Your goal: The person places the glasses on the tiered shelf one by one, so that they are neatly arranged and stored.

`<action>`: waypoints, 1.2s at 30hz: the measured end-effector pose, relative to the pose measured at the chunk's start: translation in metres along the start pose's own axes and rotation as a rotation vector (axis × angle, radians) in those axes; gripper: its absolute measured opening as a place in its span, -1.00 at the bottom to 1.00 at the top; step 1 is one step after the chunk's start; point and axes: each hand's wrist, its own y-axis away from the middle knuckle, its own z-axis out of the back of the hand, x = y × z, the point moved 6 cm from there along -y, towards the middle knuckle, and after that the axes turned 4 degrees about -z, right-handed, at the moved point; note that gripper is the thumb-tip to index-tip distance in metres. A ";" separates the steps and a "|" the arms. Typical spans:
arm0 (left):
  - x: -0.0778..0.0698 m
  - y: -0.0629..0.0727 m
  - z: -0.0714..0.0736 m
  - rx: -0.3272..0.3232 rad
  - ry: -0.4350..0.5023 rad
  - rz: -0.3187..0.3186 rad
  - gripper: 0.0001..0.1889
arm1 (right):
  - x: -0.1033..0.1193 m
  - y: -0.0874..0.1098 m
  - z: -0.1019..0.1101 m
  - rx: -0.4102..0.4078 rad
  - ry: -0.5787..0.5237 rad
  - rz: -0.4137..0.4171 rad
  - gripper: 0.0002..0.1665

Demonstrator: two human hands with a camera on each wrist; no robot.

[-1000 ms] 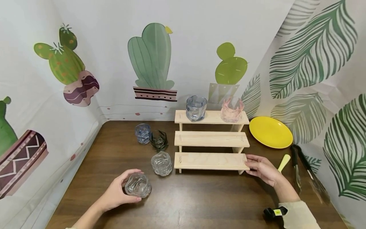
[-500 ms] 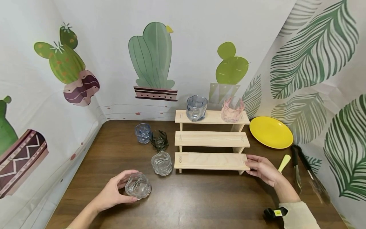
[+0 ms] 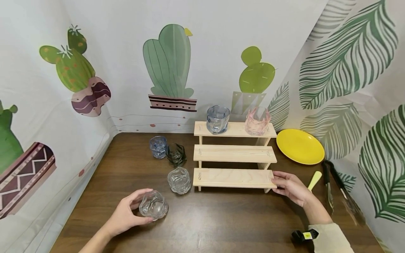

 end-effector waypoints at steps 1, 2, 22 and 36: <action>-0.001 0.000 -0.001 -0.004 0.000 0.002 -0.09 | 0.000 0.000 0.000 0.003 0.003 0.002 -0.18; -0.002 -0.001 -0.001 -0.004 0.002 -0.005 -0.09 | 0.000 0.000 0.000 0.001 0.001 0.001 -0.18; -0.054 -0.047 -0.029 -0.024 0.088 -0.007 -0.11 | -0.001 0.000 0.005 -0.020 0.004 -0.008 -0.16; -0.117 -0.112 -0.080 0.054 0.152 -0.030 -0.14 | -0.002 -0.001 0.002 -0.031 0.015 -0.019 -0.16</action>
